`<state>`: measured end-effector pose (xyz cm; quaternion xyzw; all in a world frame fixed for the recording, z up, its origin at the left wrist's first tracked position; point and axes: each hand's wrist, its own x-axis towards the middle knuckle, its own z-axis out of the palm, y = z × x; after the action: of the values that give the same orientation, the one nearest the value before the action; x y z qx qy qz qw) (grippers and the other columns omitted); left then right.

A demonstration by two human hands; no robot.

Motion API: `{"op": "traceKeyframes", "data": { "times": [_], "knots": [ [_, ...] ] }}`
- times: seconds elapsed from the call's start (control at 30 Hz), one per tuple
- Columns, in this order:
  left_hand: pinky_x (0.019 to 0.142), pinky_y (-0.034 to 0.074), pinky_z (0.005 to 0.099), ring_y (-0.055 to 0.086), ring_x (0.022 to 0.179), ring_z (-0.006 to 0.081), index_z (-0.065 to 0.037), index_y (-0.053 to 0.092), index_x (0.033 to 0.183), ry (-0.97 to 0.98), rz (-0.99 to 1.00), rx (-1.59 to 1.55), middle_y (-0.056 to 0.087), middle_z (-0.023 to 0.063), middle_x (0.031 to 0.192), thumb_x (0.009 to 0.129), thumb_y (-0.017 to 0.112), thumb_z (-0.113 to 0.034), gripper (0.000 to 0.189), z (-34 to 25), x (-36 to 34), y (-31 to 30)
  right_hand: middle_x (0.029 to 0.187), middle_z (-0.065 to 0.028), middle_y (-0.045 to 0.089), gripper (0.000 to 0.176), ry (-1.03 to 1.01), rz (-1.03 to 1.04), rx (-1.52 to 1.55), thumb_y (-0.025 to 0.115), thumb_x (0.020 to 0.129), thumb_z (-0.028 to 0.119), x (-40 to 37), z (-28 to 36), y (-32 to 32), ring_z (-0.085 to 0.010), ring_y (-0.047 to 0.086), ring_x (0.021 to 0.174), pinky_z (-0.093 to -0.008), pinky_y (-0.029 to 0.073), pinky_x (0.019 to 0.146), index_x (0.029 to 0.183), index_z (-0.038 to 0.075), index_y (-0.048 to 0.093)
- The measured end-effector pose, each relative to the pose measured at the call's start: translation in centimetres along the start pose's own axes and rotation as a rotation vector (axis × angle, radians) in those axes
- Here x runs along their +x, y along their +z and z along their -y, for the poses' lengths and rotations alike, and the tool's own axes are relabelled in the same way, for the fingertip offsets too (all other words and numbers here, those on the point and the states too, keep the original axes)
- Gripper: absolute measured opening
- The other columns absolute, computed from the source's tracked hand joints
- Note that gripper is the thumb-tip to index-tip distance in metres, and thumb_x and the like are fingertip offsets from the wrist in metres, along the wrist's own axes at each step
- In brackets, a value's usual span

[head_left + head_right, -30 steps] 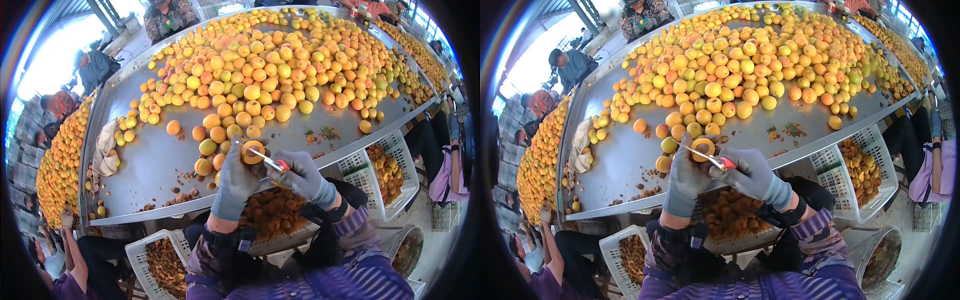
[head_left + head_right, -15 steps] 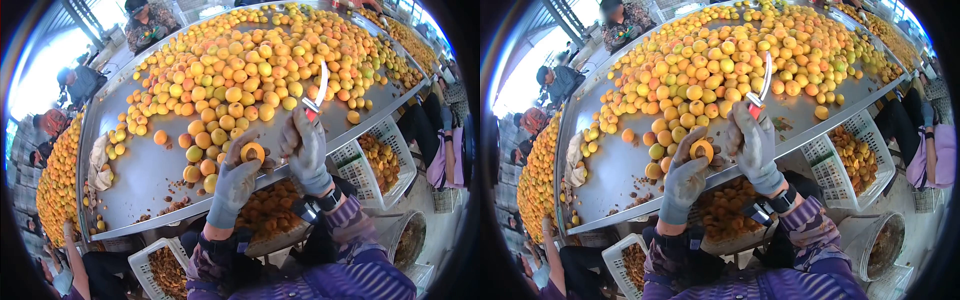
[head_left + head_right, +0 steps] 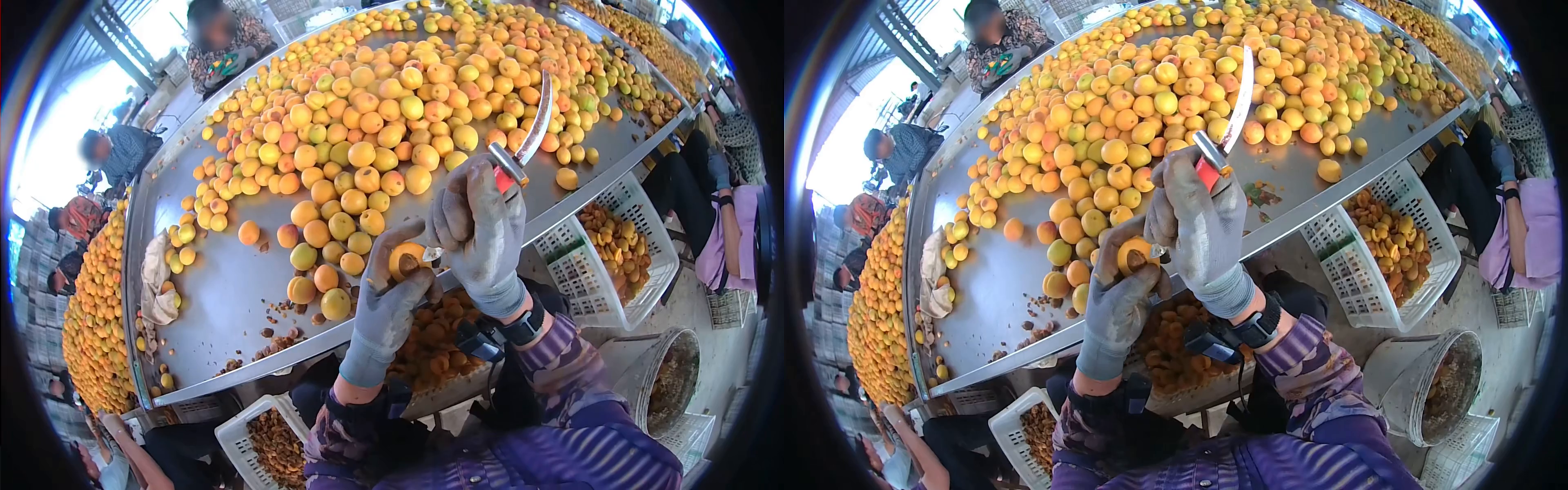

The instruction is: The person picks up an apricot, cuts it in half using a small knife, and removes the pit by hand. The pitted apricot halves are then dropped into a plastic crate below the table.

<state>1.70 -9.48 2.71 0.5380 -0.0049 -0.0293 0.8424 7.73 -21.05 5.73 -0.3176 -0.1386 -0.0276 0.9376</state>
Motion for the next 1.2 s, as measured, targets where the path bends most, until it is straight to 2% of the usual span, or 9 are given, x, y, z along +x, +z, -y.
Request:
{"op": "traceKeyframes", "data": {
  "times": [0.27, 0.53, 0.67, 0.73, 0.83, 0.87, 0.93, 1.03, 1.2],
  "knots": [
    [0.061, 0.045, 0.0208, 0.054, 0.071, 0.0082, -0.002, 0.044, 0.124, 0.006, 0.004, -0.066, 0.056, 0.0042, 0.096, 0.083, 0.051, 0.003, 0.042, 1.0, -0.4, 0.4, 0.061, 0.0015, 0.048, 0.011, -0.109, 0.007, -0.160, 0.054, 0.095, 0.013, -1.0, -0.7, 0.7, -0.0037, 0.040, 0.043, -0.0200, 0.031, 0.040, 0.092, 0.003, 0.051],
    [0.066, 0.045, 0.0185, 0.052, 0.083, 0.0051, -0.003, 0.045, 0.123, 0.035, -0.133, 0.132, 0.054, 0.0032, 0.103, 0.082, 0.052, 0.004, 0.043, 1.8, -0.1, 0.4, 0.072, 0.0028, 0.050, 0.007, -0.071, 0.043, -0.141, 0.058, 0.092, 0.006, -1.3, -2.0, 0.3, -0.0011, 0.043, 0.055, -0.0163, 0.034, 0.047, 0.095, 0.004, 0.052],
    [0.070, 0.046, 0.0201, 0.052, 0.087, 0.0064, -0.004, 0.046, 0.123, 0.020, -0.083, 0.071, 0.053, 0.0034, 0.106, 0.081, 0.053, 0.004, 0.043, 1.8, -0.2, 0.2, 0.067, 0.0030, 0.047, 0.010, 0.030, -0.058, -0.098, 0.055, 0.095, 0.013, -0.7, -1.7, 0.5, -0.0032, 0.041, 0.048, -0.0186, 0.032, 0.042, 0.092, 0.005, 0.051],
    [0.079, 0.046, 0.0235, 0.053, 0.094, 0.0097, -0.003, 0.046, 0.124, 0.016, -0.052, 0.301, 0.053, 0.0044, 0.110, 0.081, 0.053, 0.003, 0.044, 1.3, -0.3, 0.3, 0.063, 0.0027, 0.046, 0.015, 0.107, -0.154, -0.048, 0.054, 0.096, 0.018, -0.2, -1.5, 0.5, -0.0041, 0.040, 0.044, -0.0196, 0.032, 0.040, 0.090, 0.005, 0.050],
    [0.084, 0.046, 0.0247, 0.055, 0.100, 0.0130, 0.000, 0.042, 0.130, 0.077, -0.067, 0.395, 0.053, 0.0075, 0.119, 0.080, 0.057, -0.005, 0.053, 2.3, 0.1, 0.1, 0.050, 0.0067, 0.026, 0.038, 0.206, -0.254, -0.101, 0.050, 0.096, 0.045, 0.4, -1.5, -0.2, -0.0048, 0.024, 0.039, -0.0215, 0.021, 0.038, 0.085, 0.009, 0.047],
    [0.084, 0.046, 0.0247, 0.055, 0.100, 0.0130, 0.000, 0.042, 0.130, 0.075, -0.066, 0.396, 0.053, 0.0075, 0.119, 0.080, 0.057, -0.005, 0.053, 2.6, 0.3, 0.0, 0.050, 0.0067, 0.026, 0.038, 0.205, -0.256, -0.101, 0.050, 0.096, 0.045, 0.5, -1.6, -0.6, -0.0048, 0.024, 0.039, -0.0215, 0.021, 0.038, 0.085, 0.009, 0.047],
    [0.098, 0.039, 0.0304, 0.050, 0.111, 0.0193, -0.003, 0.041, 0.133, 0.235, -0.039, 0.466, 0.051, 0.0106, 0.121, 0.078, 0.053, 0.002, 0.057, 3.0, 0.5, -0.1, 0.052, 0.0069, 0.024, 0.039, 0.234, -0.247, -0.028, 0.050, 0.096, 0.046, 0.7, -1.6, -1.1, -0.0047, 0.023, 0.040, -0.0219, 0.020, 0.038, 0.086, 0.009, 0.046],
    [0.101, 0.036, 0.0317, 0.048, 0.117, 0.0221, -0.003, 0.039, 0.136, 0.270, -0.001, 0.483, 0.048, 0.0132, 0.127, 0.076, 0.053, 0.003, 0.062, 3.4, 0.7, -0.6, 0.055, 0.0073, 0.023, 0.039, 0.251, -0.293, 0.010, 0.050, 0.096, 0.048, 0.9, -1.9, -1.4, -0.0047, 0.022, 0.042, -0.0218, 0.020, 0.040, 0.086, 0.010, 0.046],
    [0.104, 0.033, 0.0302, 0.045, 0.121, 0.0176, 0.000, 0.038, 0.138, 0.262, -0.005, 0.580, 0.046, 0.0086, 0.131, 0.075, 0.057, -0.002, 0.065, 3.3, 0.8, -1.1, 0.053, 0.0058, 0.030, 0.041, 0.326, -0.377, 0.071, 0.052, 0.094, 0.049, 1.0, -2.2, -2.1, -0.0070, 0.027, 0.043, -0.0244, 0.023, 0.040, 0.083, 0.009, 0.047]
  ]
}}
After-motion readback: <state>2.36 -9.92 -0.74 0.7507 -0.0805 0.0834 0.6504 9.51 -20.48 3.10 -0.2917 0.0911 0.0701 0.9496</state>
